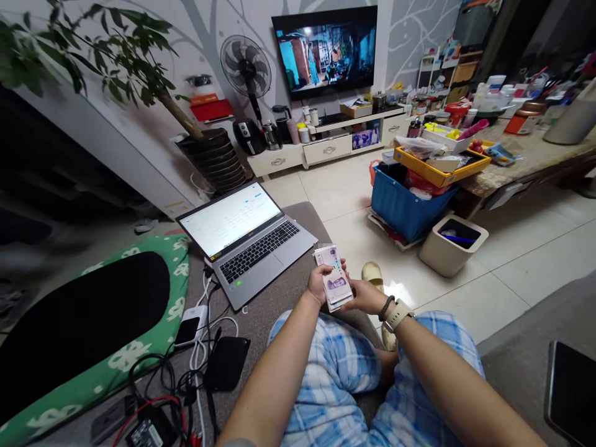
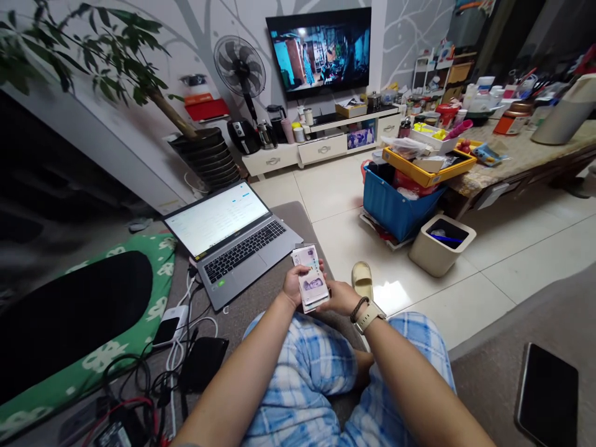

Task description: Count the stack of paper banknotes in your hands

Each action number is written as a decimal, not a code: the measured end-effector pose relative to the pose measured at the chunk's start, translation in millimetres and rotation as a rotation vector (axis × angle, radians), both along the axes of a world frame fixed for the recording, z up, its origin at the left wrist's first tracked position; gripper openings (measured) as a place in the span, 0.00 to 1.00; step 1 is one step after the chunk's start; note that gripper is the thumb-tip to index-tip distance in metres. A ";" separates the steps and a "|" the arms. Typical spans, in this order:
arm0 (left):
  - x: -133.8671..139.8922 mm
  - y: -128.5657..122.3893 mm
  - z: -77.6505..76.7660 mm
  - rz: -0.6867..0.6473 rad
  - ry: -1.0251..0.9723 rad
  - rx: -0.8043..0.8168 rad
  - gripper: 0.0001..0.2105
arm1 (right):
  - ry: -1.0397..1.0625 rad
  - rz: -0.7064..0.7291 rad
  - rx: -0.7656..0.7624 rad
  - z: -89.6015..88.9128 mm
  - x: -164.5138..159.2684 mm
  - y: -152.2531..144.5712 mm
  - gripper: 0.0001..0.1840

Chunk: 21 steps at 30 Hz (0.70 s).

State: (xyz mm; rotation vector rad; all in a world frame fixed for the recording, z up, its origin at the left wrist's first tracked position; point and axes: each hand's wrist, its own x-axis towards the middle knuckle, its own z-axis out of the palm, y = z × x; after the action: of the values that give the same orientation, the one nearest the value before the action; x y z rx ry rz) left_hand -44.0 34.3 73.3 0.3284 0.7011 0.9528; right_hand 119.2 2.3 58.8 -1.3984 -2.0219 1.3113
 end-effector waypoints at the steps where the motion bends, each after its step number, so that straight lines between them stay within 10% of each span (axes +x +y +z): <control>1: -0.3 -0.3 0.2 -0.007 -0.007 0.001 0.20 | -0.003 0.000 0.004 1.0 -0.3 -0.5 0.25; 9: -2.9 0.1 -0.8 -0.010 -0.011 0.010 0.19 | 0.017 0.001 0.009 0.6 -1.6 -0.1 0.22; 14: -1.0 1.4 -8.4 0.006 0.087 0.023 0.19 | -0.012 -0.144 0.026 1.0 8.4 2.6 0.45; 21: 29.1 -8.4 -31.5 -0.082 0.479 0.265 0.17 | 0.034 -0.310 0.626 4.3 12.8 2.4 0.45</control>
State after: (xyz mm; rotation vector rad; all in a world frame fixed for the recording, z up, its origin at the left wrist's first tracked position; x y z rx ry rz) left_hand -14.9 25.9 41.8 0.8318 0.9890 0.8972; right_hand 132.0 4.7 63.2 -1.2923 -1.8600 0.5003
